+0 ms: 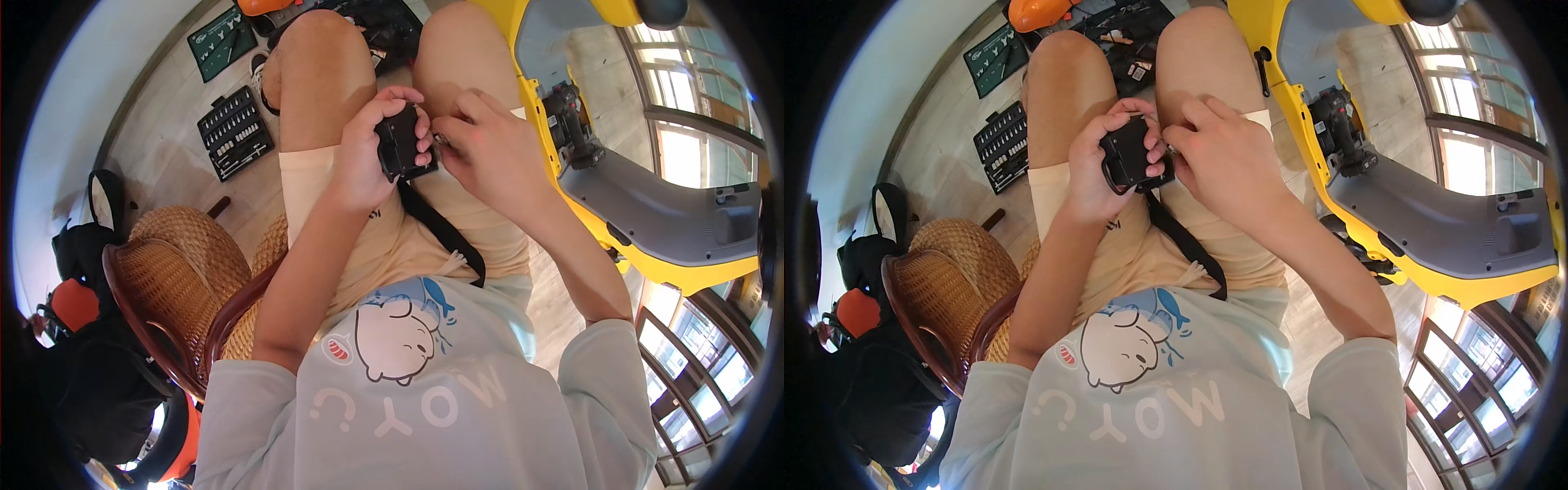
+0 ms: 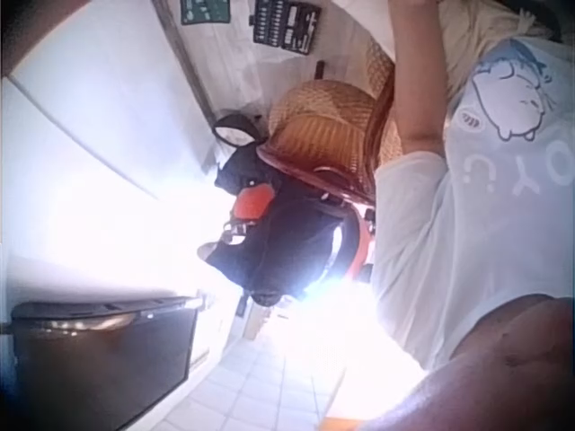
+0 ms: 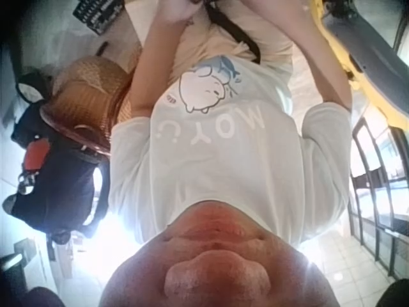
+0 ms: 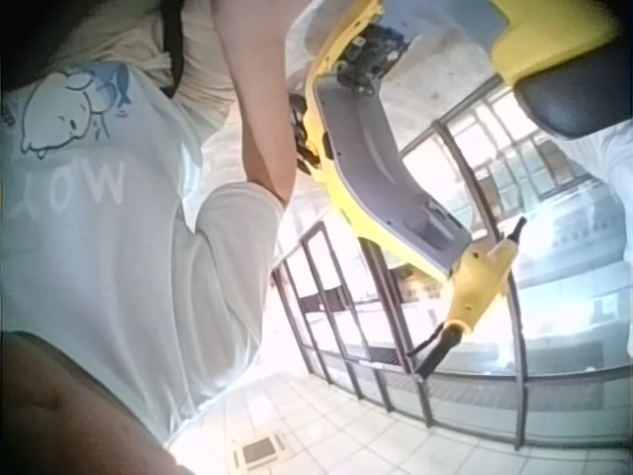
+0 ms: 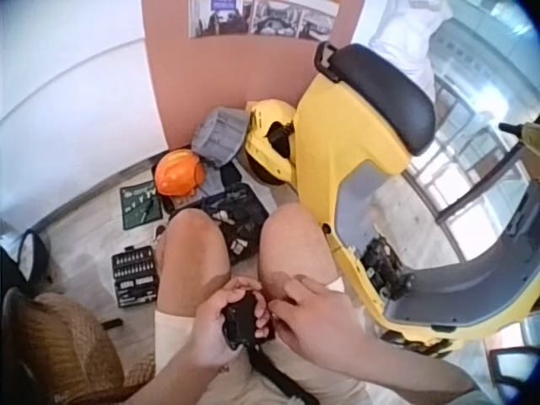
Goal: Picking a socket from a tool set and assembling or repairing a small black component for an electric scooter.
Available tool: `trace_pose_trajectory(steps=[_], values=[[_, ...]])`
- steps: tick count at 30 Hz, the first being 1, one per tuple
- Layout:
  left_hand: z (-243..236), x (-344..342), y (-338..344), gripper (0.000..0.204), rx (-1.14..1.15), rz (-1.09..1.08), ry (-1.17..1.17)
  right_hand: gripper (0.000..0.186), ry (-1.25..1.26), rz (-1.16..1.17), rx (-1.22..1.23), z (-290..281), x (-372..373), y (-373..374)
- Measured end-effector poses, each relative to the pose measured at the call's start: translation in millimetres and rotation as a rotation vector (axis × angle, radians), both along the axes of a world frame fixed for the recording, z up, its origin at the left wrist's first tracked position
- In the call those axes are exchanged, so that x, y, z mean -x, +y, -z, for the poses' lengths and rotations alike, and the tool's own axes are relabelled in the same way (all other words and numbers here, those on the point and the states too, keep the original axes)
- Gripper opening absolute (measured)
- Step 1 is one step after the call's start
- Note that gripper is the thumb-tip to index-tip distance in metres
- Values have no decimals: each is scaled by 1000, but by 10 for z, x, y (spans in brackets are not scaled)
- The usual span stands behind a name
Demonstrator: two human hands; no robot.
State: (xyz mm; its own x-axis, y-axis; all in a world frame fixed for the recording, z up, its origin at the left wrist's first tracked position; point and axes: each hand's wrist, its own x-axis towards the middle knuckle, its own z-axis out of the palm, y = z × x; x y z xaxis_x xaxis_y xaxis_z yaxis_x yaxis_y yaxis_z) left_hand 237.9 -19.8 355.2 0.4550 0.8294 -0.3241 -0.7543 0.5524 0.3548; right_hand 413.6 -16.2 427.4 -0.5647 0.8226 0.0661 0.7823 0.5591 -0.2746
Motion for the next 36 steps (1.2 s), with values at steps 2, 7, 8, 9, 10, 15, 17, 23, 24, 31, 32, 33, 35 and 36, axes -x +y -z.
trace_pose_trajectory(steps=[2,7,8,9,10,15,17,23,24,31,32,33,35,36], values=[[-1,2,10,27,5,-8,-9,23,145,49,43,42,-40,22],[-21,2,31,27,-7,44,-19,14,625,352,391,102,-34,65],[-25,-4,34,27,-19,53,-15,13,716,365,409,145,-15,70],[-29,-8,38,27,-20,53,-14,11,806,377,425,169,-6,73],[-28,-5,39,27,-11,48,-13,11,807,378,431,174,-2,78],[-28,-11,35,28,1,41,-17,12,753,359,359,196,1,76],[-18,-5,36,28,0,46,-26,10,736,355,366,186,8,79],[-22,-10,29,27,-35,39,40,8,785,382,420,157,48,82],[-19,-9,29,27,-34,39,40,9,826,397,425,173,43,82],[-34,0,41,27,-40,26,23,10,756,376,385,178,28,97],[-33,2,41,27,-44,28,21,10,753,370,389,174,29,98],[-29,1,41,27,-43,29,21,10,750,364,392,167,32,101],[-16,-1,40,26,-58,33,26,10,731,367,398,128,44,101],[-15,0,38,26,-58,33,26,10,712,370,403,104,50,106]])
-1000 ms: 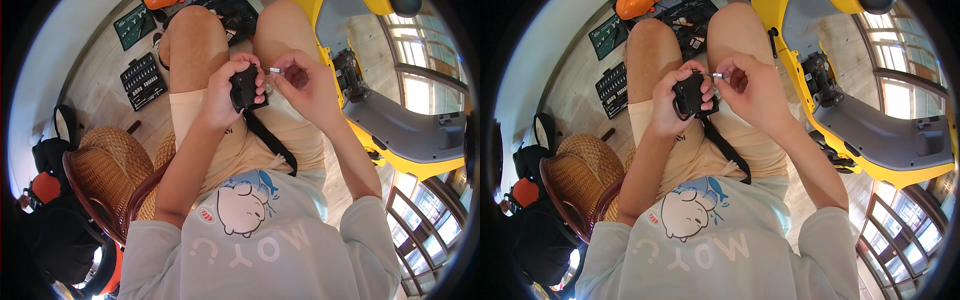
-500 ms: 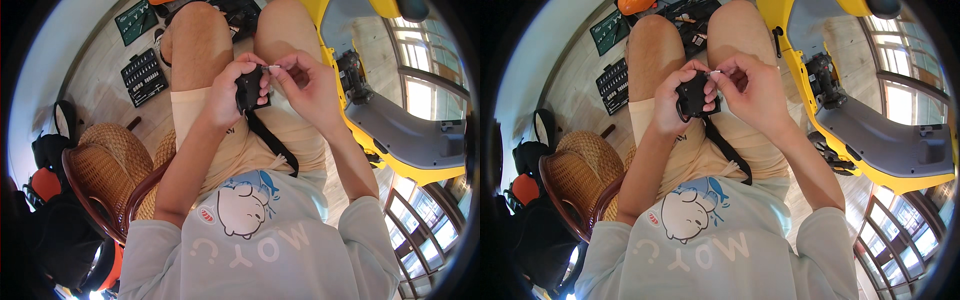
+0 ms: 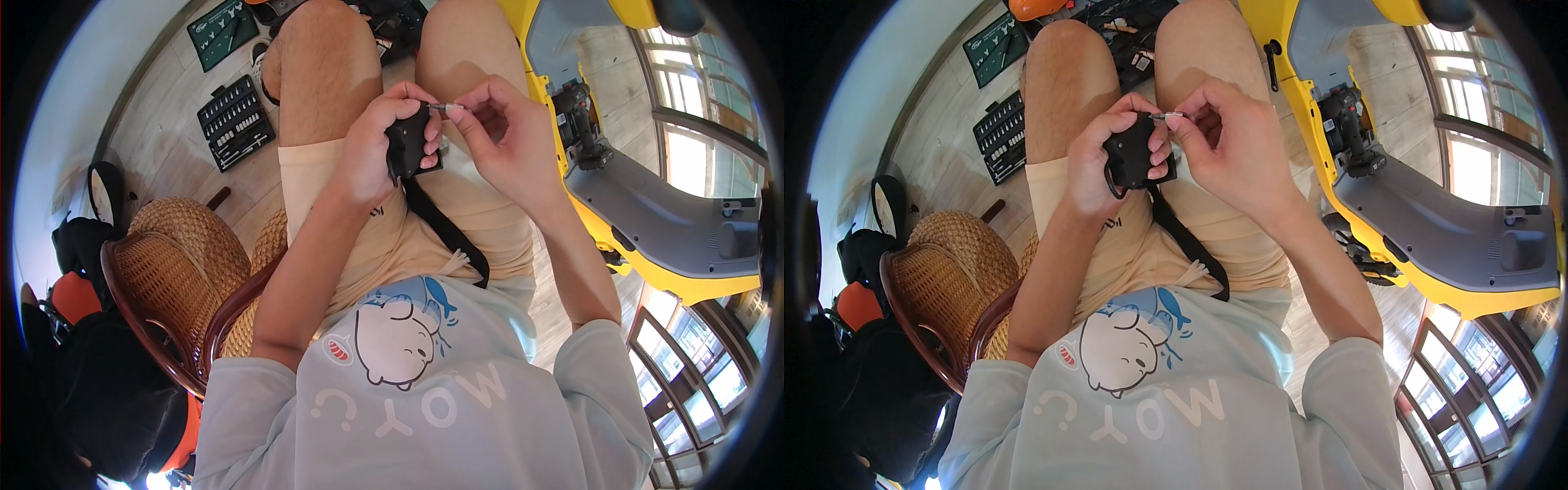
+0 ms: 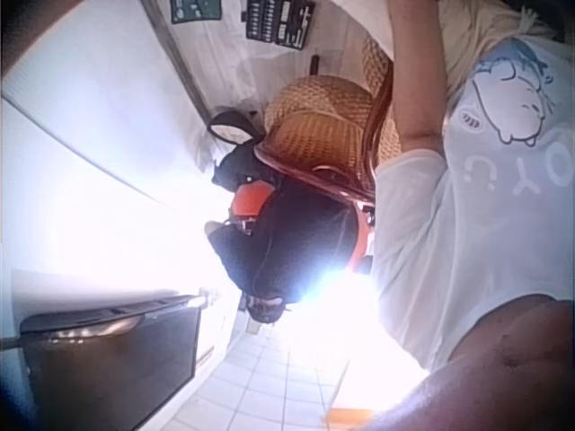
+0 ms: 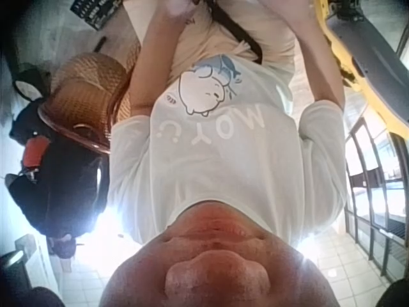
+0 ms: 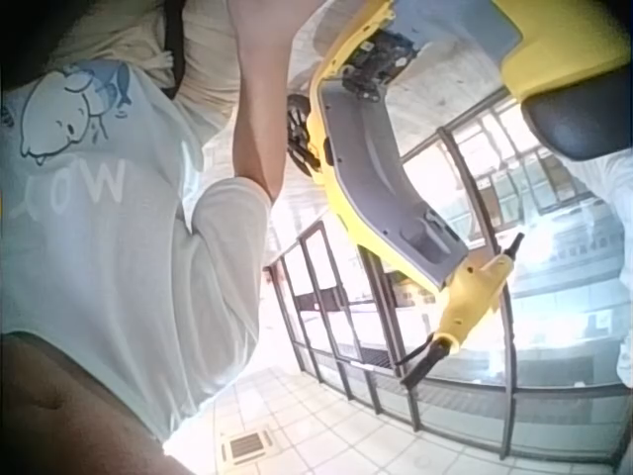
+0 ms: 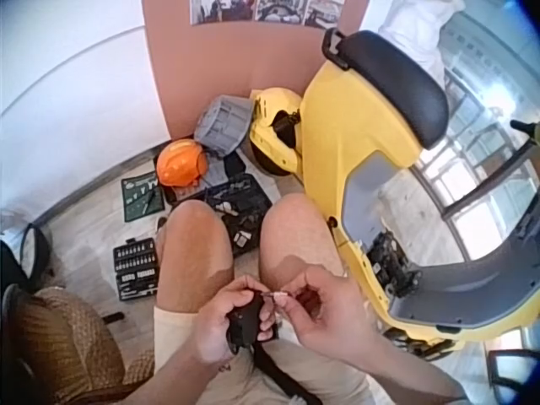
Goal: Picking a socket from a tool set and assembling or repairing a small black component for an electric scooter.
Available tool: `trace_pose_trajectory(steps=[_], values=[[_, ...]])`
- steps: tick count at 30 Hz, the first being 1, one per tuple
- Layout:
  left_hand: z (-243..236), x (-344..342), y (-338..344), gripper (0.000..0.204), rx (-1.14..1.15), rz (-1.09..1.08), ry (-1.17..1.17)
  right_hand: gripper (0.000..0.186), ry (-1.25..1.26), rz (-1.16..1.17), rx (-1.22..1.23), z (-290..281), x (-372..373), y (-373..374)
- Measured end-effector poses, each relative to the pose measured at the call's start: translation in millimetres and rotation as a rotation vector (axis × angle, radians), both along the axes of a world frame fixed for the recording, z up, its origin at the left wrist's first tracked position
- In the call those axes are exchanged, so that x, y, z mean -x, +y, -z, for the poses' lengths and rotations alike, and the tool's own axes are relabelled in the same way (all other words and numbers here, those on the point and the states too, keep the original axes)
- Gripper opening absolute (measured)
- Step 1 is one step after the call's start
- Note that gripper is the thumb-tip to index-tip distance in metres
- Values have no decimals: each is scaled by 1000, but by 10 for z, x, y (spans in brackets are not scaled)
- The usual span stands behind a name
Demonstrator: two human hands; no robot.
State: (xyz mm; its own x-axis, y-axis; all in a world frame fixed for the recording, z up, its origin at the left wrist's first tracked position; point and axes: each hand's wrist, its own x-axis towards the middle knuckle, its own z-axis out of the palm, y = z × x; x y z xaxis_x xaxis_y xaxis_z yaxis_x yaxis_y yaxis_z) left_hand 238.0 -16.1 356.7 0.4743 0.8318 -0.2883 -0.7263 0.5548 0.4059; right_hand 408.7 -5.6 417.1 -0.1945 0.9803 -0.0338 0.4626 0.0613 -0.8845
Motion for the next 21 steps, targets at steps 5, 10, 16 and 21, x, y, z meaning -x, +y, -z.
trace_pose_trajectory(steps=[5,10,16,21], values=[[-33,-18,-33,23,-108,56,176,13,-320,-151,-158,-70,-74,131],[-3,-37,-47,24,-46,29,202,13,-454,-241,-244,-80,-59,150],[-24,-19,-20,25,43,7,72,8,-47,-98,39,26,9,27],[-1,-2,-7,26,45,-6,18,9,57,-18,135,16,25,31]])
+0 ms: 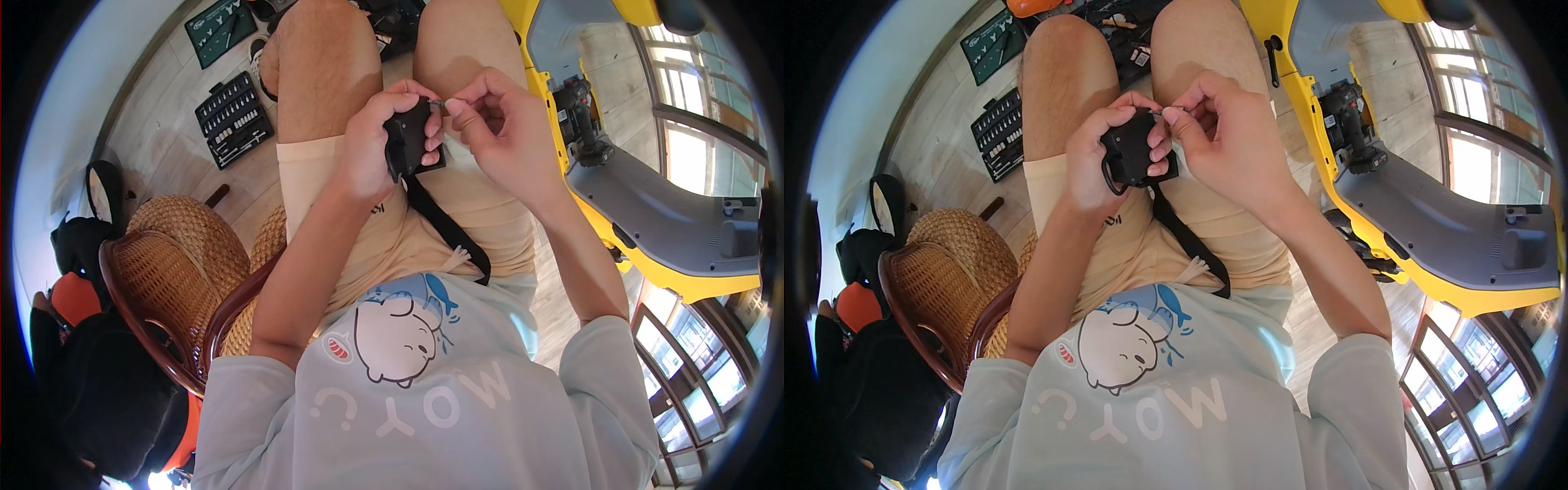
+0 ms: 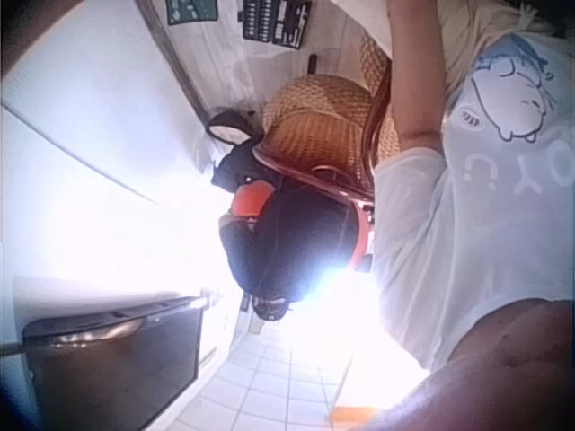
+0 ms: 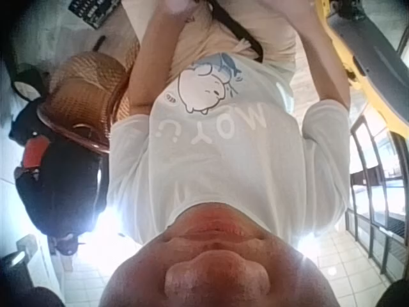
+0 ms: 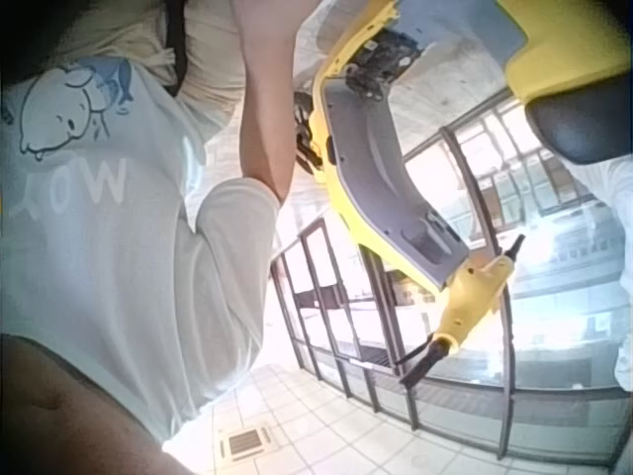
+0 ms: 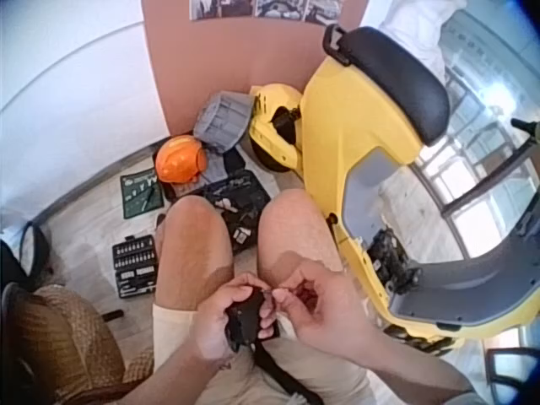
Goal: Picking a socket from a tool set and assembling or repairing a small black component for an electric scooter.
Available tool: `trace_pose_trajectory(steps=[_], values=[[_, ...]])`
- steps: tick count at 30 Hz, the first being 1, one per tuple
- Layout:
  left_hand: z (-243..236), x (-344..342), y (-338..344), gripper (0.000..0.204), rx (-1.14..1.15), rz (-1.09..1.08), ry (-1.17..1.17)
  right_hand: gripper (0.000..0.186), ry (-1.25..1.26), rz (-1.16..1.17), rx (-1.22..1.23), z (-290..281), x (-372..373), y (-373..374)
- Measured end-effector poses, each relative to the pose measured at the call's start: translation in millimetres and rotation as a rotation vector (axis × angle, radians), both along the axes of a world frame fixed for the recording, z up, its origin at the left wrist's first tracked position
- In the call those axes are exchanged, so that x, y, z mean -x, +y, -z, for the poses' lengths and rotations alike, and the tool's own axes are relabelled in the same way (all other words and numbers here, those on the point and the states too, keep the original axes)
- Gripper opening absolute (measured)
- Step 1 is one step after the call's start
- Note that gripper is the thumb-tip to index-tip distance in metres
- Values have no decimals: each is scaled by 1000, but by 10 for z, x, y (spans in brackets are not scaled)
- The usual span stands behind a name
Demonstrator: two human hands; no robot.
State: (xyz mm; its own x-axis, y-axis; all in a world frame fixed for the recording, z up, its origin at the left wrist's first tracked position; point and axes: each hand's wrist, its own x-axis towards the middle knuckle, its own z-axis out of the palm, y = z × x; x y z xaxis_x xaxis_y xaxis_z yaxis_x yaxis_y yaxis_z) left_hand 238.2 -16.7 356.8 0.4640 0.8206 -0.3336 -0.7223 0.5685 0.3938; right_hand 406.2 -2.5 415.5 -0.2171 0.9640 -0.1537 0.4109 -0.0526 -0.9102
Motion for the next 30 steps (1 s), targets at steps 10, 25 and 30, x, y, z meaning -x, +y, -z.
trace_pose_trajectory(steps=[10,25,30], values=[[-7,10,6,27,-17,9,7,10,-8,5,16,-3,1,25],[-8,23,-5,25,16,88,54,13,-151,-163,-261,179,-148,21],[1,41,9,28,69,84,-38,13,-161,-145,-354,198,-149,-57]])
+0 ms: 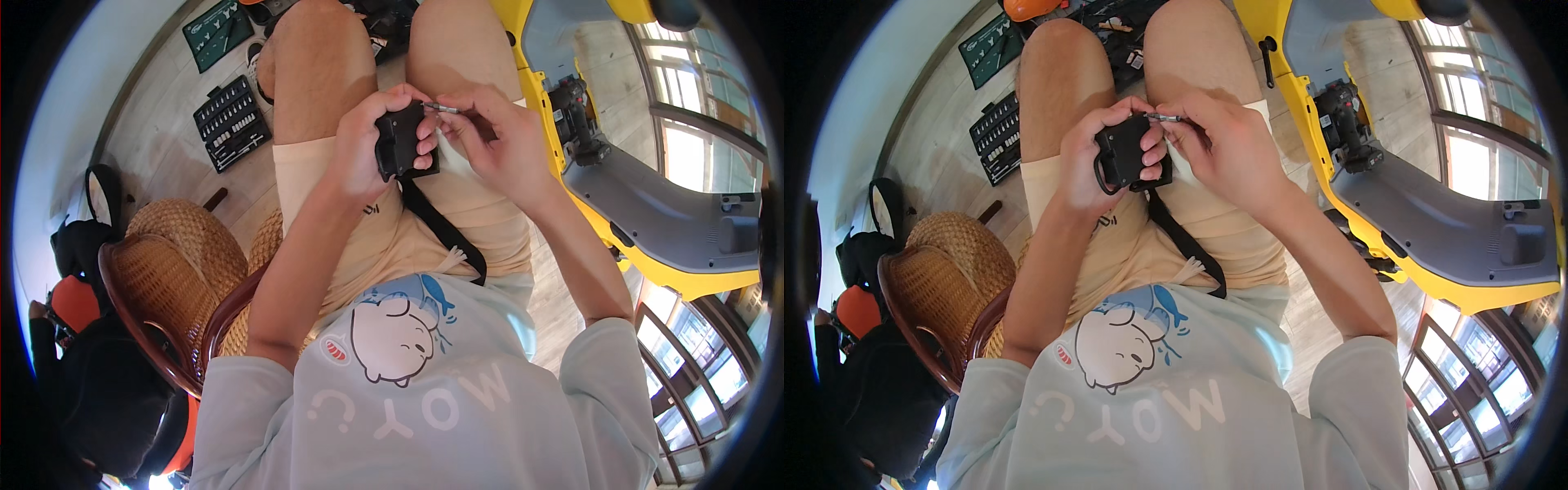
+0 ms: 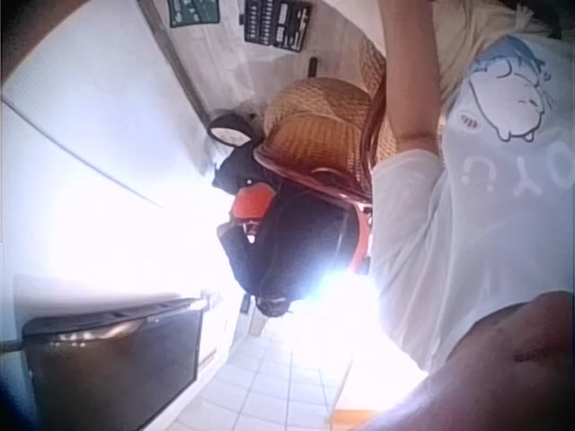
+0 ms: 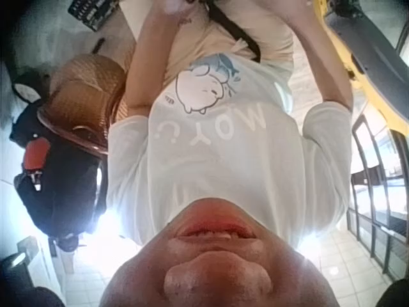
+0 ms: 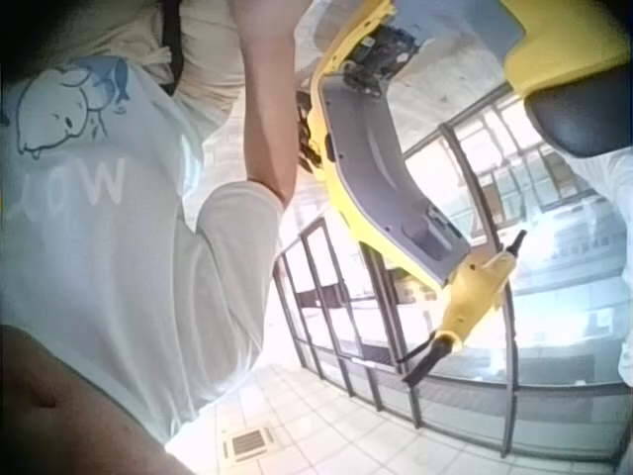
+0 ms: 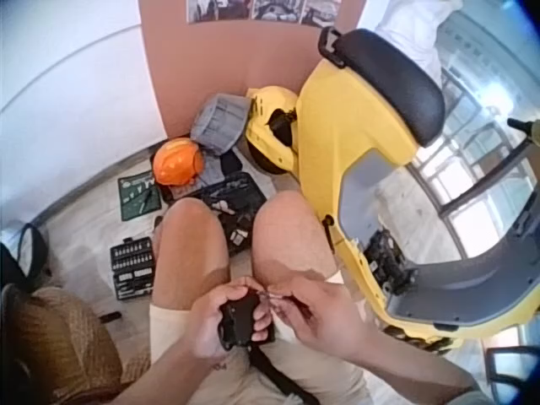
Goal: Picking a socket from a tool set and assembling or repairing a small black component for an electric scooter.
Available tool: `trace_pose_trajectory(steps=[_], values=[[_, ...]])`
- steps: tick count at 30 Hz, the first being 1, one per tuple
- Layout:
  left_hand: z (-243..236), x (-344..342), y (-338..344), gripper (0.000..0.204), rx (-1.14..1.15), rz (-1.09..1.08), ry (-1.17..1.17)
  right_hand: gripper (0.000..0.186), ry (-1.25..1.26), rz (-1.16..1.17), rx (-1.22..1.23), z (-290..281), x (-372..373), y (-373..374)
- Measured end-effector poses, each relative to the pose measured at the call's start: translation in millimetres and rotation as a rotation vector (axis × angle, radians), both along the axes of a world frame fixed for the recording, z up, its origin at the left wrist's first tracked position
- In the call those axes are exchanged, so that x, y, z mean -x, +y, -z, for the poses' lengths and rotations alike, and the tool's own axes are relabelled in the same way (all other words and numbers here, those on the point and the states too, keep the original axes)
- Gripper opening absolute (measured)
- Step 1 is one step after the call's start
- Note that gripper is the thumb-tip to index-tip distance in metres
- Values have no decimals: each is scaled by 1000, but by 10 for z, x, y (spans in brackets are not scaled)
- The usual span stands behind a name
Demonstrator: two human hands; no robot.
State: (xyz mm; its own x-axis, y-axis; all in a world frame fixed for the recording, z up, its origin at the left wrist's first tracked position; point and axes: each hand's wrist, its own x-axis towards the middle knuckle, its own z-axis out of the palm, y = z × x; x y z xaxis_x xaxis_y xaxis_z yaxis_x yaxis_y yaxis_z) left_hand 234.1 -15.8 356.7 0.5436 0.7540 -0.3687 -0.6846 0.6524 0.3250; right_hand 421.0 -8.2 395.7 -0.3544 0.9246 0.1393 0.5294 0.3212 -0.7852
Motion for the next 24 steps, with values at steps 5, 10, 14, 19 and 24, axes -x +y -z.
trace_pose_trajectory(steps=[5,10,14,19,24], values=[[-3,-40,5,32,5,-15,24,21,39,13,-122,-33,97,-39],[1,-16,-6,31,27,-6,-46,23,-12,35,-205,7,117,-37],[-11,-1,-19,31,58,0,-69,22,28,51,-134,-2,149,-35],[14,10,14,29,70,43,-112,30,6,-46,-210,-60,104,71],[8,37,32,30,134,34,-246,37,26,-152,-244,18,74,134]])
